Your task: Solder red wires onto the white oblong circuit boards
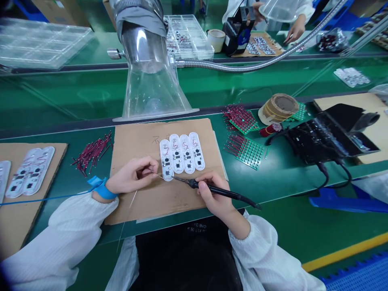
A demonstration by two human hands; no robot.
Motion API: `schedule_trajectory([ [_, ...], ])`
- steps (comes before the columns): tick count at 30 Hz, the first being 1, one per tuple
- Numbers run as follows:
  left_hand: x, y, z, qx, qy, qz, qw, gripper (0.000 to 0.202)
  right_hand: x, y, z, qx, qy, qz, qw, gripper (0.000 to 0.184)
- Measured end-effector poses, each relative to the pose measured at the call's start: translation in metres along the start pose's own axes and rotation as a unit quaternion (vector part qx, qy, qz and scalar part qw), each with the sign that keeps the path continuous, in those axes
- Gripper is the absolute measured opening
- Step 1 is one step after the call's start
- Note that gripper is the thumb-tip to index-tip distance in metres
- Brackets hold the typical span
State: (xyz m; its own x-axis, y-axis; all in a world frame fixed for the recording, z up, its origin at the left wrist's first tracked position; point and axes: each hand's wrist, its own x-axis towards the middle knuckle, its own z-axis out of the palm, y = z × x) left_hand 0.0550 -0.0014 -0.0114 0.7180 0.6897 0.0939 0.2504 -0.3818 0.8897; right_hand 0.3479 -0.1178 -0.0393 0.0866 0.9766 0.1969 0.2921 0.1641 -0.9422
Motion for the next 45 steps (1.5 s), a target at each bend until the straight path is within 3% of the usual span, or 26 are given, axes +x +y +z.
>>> schedule_trajectory([
  [12, -0.0002, -0.0034, 0.0014, 0.014, -0.008, -0.022, 1.000, 0.006, 0.0007, -0.0019, -0.0005, -0.021, -0.002, -0.031, 0.999, 0.012],
  [18, 0.0005, -0.0042, 0.0005, 0.021, -0.014, -0.011, 1.000, 0.006, 0.0031, -0.0049, -0.0003, -0.038, -0.037, -0.048, 0.997, 0.009],
  [24, 0.0016, -0.0028, -0.0005, 0.022, -0.018, 0.002, 1.000, 0.006, 0.0030, -0.0042, 0.0006, -0.012, -0.023, -0.043, 0.999, 0.012],
  [45, 0.0019, -0.0062, -0.0036, 0.037, -0.034, -0.006, 0.999, 0.005, 0.0014, 0.0002, -0.0021, -0.022, -0.075, -0.014, 0.997, 0.018],
])
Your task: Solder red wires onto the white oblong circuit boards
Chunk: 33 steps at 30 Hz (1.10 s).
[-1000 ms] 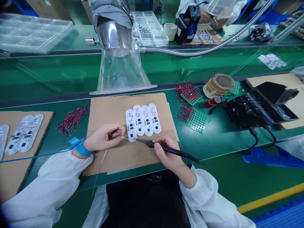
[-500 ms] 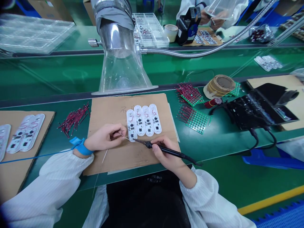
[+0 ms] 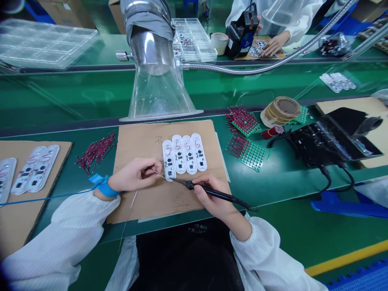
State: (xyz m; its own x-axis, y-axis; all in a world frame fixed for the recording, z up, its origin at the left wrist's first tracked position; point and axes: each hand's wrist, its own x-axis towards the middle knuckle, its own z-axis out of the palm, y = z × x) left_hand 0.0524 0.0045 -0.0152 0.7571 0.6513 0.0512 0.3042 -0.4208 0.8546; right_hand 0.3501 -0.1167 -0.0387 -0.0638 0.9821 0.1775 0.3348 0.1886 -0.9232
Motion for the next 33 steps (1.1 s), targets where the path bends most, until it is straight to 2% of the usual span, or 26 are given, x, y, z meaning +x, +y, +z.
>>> schedule_trajectory([
  [4, 0.000, -0.001, -0.002, 0.008, -0.009, -0.006, 1.000, 0.004, 0.000, 0.001, 0.000, 0.023, 0.007, 0.011, 1.000, 0.021],
  [11, 0.000, 0.000, -0.004, 0.005, -0.027, -0.024, 0.999, 0.004, -0.001, 0.003, 0.000, 0.005, -0.035, 0.026, 0.999, 0.024],
  [16, 0.001, 0.000, -0.010, -0.011, -0.025, -0.042, 0.999, 0.005, 0.002, 0.004, 0.002, 0.084, 0.038, 0.023, 0.995, 0.026],
  [19, -0.006, -0.002, -0.019, 0.006, 0.044, -0.084, 0.995, 0.011, 0.006, 0.003, 0.003, 0.120, 0.072, 0.006, 0.990, 0.026],
  [21, -0.021, -0.006, -0.030, 0.054, 0.139, -0.119, 0.982, 0.013, 0.008, 0.002, 0.002, 0.128, 0.077, -0.005, 0.989, 0.024],
  [23, -0.049, -0.012, -0.048, 0.119, 0.251, -0.177, 0.944, 0.015, 0.009, 0.002, 0.001, 0.124, 0.079, -0.012, 0.989, 0.023],
  [25, -0.088, -0.018, -0.072, 0.192, 0.352, -0.259, 0.879, 0.023, 0.010, 0.004, -0.001, 0.115, 0.084, -0.016, 0.990, 0.022],
  [26, -0.110, -0.021, -0.085, 0.230, 0.381, -0.306, 0.841, 0.031, 0.011, 0.006, -0.002, 0.107, 0.090, -0.017, 0.990, 0.022],
  [28, -0.151, -0.023, -0.108, 0.300, 0.393, -0.411, 0.766, 0.046, 0.012, 0.012, -0.004, 0.095, 0.087, -0.018, 0.992, 0.023],
  [30, -0.181, -0.025, -0.120, 0.330, 0.374, -0.496, 0.711, 0.049, 0.012, 0.019, -0.005, 0.090, 0.080, -0.019, 0.993, 0.024],
  [31, -0.190, -0.026, -0.122, 0.333, 0.363, -0.521, 0.697, 0.048, 0.012, 0.022, -0.006, 0.088, 0.078, -0.018, 0.993, 0.025],
  [33, -0.197, -0.031, -0.118, 0.334, 0.356, -0.541, 0.685, 0.049, 0.012, 0.026, -0.007, 0.084, 0.074, -0.016, 0.994, 0.025],
])
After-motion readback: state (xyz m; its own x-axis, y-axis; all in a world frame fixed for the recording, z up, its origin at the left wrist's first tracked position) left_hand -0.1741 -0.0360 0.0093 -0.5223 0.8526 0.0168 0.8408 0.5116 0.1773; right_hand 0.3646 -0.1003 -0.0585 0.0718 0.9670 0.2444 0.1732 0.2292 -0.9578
